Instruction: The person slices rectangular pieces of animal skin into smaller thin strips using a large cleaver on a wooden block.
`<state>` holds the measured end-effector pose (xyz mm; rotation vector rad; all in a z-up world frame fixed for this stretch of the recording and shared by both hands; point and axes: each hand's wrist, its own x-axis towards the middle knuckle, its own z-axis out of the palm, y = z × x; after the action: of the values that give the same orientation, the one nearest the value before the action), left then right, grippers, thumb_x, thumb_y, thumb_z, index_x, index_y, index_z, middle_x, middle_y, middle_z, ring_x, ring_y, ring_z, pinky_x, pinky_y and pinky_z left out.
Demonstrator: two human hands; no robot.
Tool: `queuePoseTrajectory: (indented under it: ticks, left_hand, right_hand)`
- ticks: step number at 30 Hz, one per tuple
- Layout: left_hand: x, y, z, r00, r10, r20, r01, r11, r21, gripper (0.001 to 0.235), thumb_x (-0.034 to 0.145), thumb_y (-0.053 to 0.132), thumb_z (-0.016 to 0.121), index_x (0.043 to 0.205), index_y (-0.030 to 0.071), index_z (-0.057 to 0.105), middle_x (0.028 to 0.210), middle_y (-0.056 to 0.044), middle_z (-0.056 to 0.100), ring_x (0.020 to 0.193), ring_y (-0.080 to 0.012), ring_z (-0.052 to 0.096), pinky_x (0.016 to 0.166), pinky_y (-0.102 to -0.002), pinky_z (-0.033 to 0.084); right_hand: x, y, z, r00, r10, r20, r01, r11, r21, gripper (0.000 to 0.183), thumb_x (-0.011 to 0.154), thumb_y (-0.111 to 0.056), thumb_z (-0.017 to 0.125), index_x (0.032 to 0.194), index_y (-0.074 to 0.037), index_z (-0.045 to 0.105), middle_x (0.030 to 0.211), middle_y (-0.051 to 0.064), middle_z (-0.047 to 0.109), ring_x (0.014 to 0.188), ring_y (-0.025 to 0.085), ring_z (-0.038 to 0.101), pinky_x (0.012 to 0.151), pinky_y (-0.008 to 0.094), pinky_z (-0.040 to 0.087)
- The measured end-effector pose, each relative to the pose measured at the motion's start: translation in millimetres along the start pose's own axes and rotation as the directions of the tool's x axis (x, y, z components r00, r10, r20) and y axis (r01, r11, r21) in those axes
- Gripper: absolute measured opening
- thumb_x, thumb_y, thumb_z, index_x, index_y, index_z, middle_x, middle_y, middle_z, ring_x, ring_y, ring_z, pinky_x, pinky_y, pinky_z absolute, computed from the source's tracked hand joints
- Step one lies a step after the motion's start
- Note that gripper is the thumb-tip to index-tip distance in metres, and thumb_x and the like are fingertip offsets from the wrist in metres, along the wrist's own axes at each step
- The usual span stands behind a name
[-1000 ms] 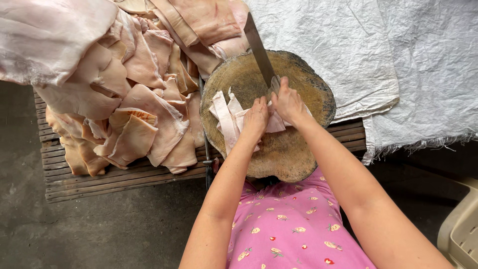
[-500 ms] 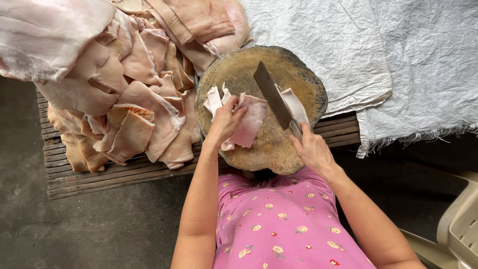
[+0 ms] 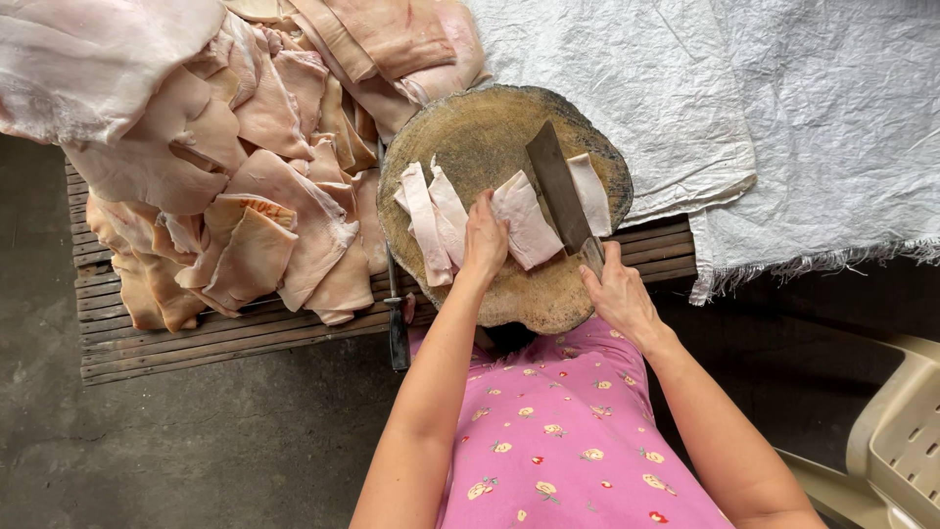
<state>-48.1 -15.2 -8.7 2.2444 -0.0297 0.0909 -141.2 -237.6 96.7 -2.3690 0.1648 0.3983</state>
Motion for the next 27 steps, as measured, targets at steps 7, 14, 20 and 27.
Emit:
queuePoseTrajectory:
  ticks: [7, 14, 20, 27]
  left_hand:
    - [31, -18, -29, 0.962, -0.194, 0.191, 0.19, 0.981, 0.038, 0.03, 0.093, 0.015, 0.072, 0.119, 0.004, 0.064, 0.122, -0.016, 0.069, 0.115, -0.0317, 0.065, 0.101, -0.044, 0.052]
    - [34, -11, -26, 0.964, -0.146, 0.223, 0.1, 0.974, 0.204, 0.023, 0.101, 0.012, 0.059, 0.122, 0.017, 0.065, 0.11, -0.008, 0.068, 0.102, -0.0254, 0.067, 0.087, -0.039, 0.058]
    - [27, -26, -9, 0.989, -0.054, 0.14, 0.002, 0.938, 0.346, 0.032, 0.099, 0.009, 0.052, 0.128, 0.017, 0.065, 0.102, -0.01, 0.064, 0.102, -0.028, 0.063, 0.081, -0.043, 0.057]
    - [29, -35, 0, 0.963, -0.212, 0.167, 0.174, 0.961, 0.216, 0.035, 0.107, 0.024, 0.041, 0.13, 0.007, 0.061, 0.116, -0.017, 0.063, 0.108, -0.0328, 0.063, 0.092, -0.045, 0.054]
  right_hand:
    - [-5, -24, 6, 0.998, -0.058, -0.039, 0.059, 0.998, 0.017, 0.042, 0.101, -0.028, 0.056, 0.127, 0.001, 0.039, 0.085, 0.036, 0.067, 0.084, 0.058, 0.065, 0.073, 0.062, 0.052]
    - [-36, -44, 21, 0.999, -0.02, 0.03, 0.026, 0.978, -0.208, 0.044, 0.1, -0.033, 0.055, 0.132, -0.005, 0.043, 0.09, 0.033, 0.07, 0.083, 0.054, 0.068, 0.073, 0.061, 0.054]
    - [-48, -30, 21, 0.997, -0.039, 0.063, 0.059, 0.94, -0.337, 0.05, 0.102, -0.041, 0.056, 0.128, -0.001, 0.044, 0.084, 0.031, 0.07, 0.077, 0.051, 0.07, 0.068, 0.058, 0.057]
    - [-14, -23, 43, 0.995, -0.082, 0.055, 0.095, 0.946, -0.311, 0.046, 0.102, -0.034, 0.055, 0.128, 0.002, 0.044, 0.078, 0.032, 0.069, 0.072, 0.053, 0.069, 0.063, 0.061, 0.056]
